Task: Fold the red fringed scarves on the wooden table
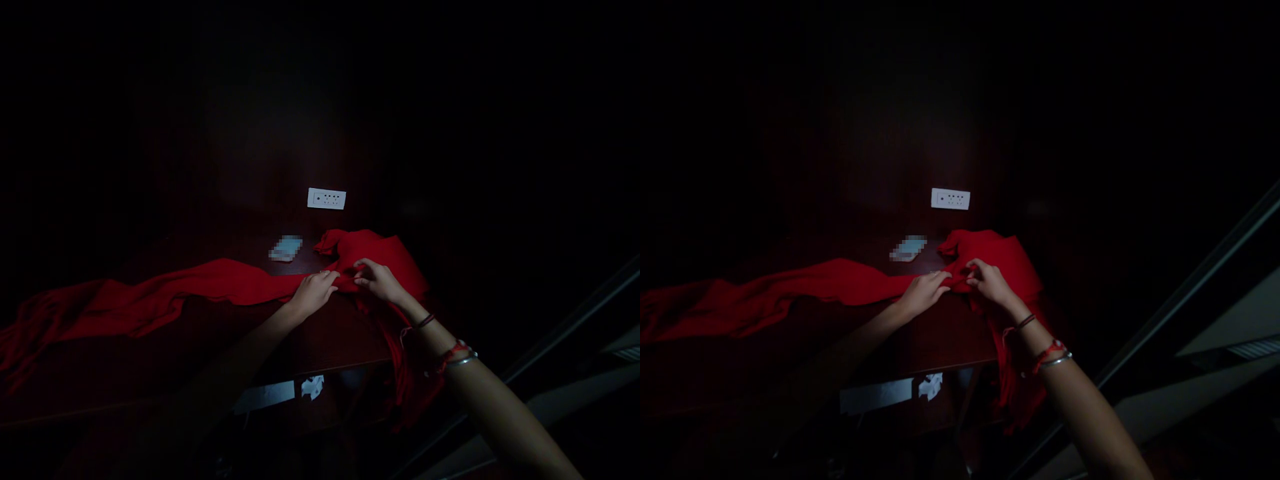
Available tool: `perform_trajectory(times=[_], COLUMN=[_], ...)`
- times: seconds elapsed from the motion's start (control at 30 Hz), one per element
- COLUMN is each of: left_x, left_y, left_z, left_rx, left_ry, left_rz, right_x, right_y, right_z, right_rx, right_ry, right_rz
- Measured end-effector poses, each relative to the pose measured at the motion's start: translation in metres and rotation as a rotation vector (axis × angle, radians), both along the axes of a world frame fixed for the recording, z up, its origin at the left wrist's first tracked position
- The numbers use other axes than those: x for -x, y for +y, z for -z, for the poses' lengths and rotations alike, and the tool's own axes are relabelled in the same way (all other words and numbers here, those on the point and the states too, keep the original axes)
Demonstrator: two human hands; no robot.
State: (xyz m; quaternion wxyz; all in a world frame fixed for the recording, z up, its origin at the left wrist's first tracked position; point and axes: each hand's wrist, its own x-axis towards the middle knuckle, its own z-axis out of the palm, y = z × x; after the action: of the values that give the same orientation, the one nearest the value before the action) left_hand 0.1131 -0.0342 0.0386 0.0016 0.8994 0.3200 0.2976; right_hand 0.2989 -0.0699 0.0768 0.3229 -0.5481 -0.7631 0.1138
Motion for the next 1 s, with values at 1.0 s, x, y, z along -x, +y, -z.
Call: perform_trajectory(times=[1.0], left_x=[0.009], left_y=[-0.006], left_z=[0.000], left_rx=[-0.212], left_ry=[0.312], left_rz=[0.062], right_x=[-0.024], right_y=[-0.033], right_z=[0.009], right_rx=[-0.243], right_ry=[-0.579], right_rz=[-0.050])
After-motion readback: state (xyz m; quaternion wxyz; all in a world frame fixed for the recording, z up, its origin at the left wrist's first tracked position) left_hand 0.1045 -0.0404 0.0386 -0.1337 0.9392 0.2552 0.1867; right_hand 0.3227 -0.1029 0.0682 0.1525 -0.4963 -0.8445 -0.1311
